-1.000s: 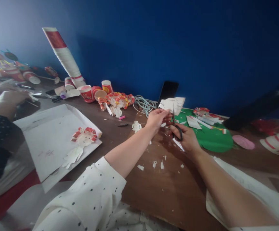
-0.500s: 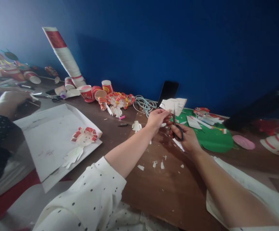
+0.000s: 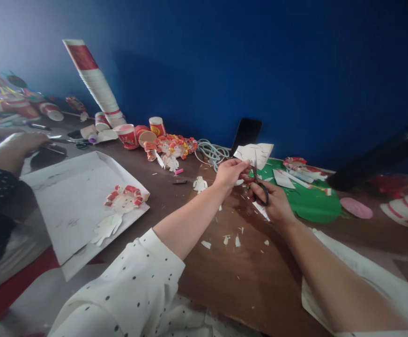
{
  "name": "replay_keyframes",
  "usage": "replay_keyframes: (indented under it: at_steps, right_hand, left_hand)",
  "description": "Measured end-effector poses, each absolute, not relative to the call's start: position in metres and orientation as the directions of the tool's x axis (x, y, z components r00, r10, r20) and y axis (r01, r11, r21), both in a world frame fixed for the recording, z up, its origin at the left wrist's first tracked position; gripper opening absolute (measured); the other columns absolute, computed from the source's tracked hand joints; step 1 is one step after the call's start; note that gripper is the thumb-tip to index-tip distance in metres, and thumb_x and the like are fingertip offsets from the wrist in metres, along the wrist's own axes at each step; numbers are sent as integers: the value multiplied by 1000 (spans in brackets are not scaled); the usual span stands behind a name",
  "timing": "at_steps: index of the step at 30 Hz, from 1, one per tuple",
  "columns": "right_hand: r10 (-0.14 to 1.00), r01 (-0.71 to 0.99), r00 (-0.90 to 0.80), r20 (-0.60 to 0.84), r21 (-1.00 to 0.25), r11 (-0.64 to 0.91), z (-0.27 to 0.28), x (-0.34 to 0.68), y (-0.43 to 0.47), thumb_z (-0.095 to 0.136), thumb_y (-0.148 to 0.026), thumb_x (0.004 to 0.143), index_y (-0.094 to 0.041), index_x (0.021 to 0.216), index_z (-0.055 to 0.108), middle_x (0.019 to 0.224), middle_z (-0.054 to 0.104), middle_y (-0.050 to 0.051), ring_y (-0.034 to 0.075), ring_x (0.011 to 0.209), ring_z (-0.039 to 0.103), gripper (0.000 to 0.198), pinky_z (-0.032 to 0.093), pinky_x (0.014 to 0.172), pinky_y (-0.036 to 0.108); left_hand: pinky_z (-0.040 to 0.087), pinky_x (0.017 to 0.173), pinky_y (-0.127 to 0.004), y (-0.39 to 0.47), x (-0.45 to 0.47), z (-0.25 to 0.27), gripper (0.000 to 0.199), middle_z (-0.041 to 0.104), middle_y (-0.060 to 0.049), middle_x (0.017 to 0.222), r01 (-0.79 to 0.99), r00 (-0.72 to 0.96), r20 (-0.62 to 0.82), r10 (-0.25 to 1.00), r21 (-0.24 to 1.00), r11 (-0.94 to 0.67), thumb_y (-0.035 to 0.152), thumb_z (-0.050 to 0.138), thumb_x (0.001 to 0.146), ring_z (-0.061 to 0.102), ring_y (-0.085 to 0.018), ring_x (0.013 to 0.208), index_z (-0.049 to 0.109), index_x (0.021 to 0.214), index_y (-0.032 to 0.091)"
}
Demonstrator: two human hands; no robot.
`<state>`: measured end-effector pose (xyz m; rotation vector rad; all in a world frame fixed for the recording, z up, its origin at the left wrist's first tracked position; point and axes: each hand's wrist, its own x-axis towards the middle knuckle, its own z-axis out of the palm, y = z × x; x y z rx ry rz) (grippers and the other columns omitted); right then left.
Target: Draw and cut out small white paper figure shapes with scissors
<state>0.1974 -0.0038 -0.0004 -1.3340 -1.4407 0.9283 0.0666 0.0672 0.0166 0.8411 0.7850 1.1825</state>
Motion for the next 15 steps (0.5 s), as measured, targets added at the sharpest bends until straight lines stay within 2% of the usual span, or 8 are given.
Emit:
replay_keyframes:
  at_steps: [4,15]
  right_hand:
    - [994,189,10,109,-976,105,-2,200,-3,66,-53,80,-19,104,72,70,62,1,14,62,54,42,43,57,26]
    - [994,169,3,106,-980,104,-4,200,-2,67,-52,80,-18,105,72,68,60,1,13,61,52,43,40,55,26]
  left_hand:
    - [43,59,-21,70,67,14,24,63,-1,62,-454,217,-61,974,877,156,26,74,77,54,-6,53,58,63,15]
    - [45,60,-22,71,68,12,25,62,0,61,-488,226,-49,973,858,156,26,75,76,54,-6,51,57,63,14]
